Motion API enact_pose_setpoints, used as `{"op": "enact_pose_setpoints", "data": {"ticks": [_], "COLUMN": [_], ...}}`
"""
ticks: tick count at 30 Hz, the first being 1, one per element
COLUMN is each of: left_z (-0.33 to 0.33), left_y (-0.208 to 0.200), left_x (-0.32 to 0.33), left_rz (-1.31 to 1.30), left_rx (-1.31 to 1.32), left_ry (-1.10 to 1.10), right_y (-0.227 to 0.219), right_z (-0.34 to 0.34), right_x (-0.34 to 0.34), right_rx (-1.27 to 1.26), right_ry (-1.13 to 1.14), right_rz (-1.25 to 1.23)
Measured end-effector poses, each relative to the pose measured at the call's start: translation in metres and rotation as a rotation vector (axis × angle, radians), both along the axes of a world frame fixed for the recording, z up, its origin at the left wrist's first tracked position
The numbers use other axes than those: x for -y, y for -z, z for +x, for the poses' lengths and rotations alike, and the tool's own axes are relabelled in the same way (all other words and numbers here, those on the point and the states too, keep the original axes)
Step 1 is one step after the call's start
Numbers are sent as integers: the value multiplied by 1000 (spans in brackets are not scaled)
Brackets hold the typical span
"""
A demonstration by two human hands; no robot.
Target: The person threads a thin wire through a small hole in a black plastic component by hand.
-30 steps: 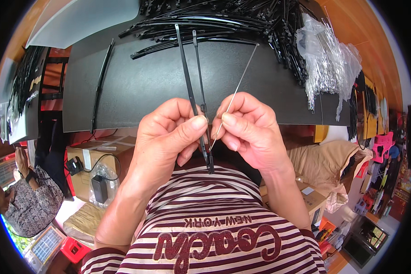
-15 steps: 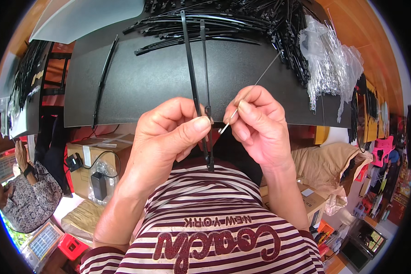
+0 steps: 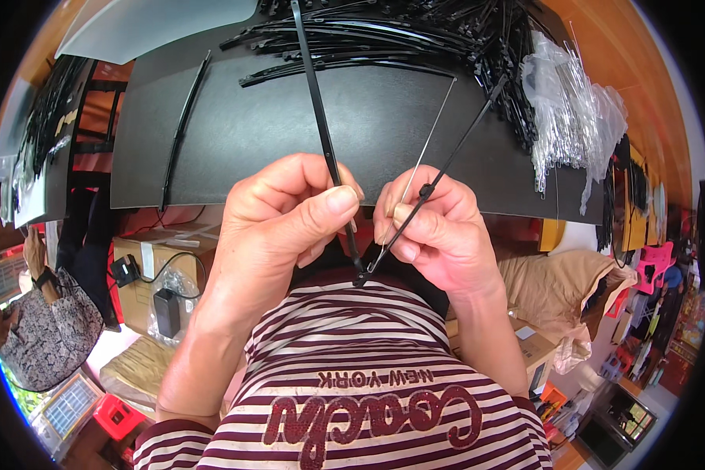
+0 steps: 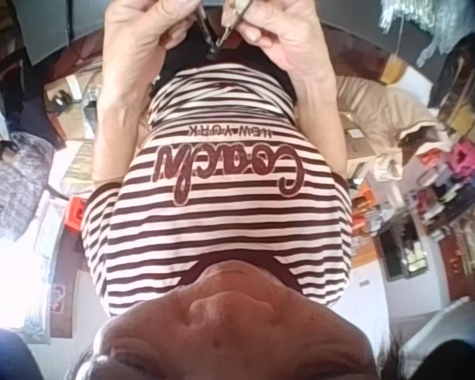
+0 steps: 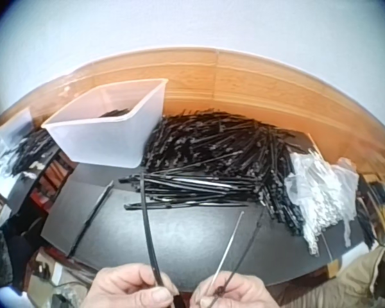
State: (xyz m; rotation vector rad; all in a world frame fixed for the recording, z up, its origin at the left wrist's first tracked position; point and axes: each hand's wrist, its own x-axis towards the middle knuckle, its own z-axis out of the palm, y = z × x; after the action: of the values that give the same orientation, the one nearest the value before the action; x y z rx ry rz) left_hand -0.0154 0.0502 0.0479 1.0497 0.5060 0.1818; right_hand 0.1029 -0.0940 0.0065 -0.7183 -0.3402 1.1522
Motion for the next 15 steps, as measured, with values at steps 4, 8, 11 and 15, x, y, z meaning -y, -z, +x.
{"op": "enact_pose_setpoints", "data": {"ticks": [4, 8, 11, 15], "left_z": [-2, -4, -7, -9], "left_y": [1, 0, 0, 1], "left_x": [1, 4, 4, 4], "left_rz": [9, 11, 20, -2], "left_rx": [11, 12, 30, 67], "left_ry": [-3, -14, -29, -29], "right_y": [-2, -4, -6, -8], "right_z": [-1, -2, -4, -6], "right_x": [-2, -5, -6, -7], "right_rx": [-24, -35, -36, -19], "right_ry": [-13, -20, -9, -16], "right_rz": [-6, -28, -62, -86]}}
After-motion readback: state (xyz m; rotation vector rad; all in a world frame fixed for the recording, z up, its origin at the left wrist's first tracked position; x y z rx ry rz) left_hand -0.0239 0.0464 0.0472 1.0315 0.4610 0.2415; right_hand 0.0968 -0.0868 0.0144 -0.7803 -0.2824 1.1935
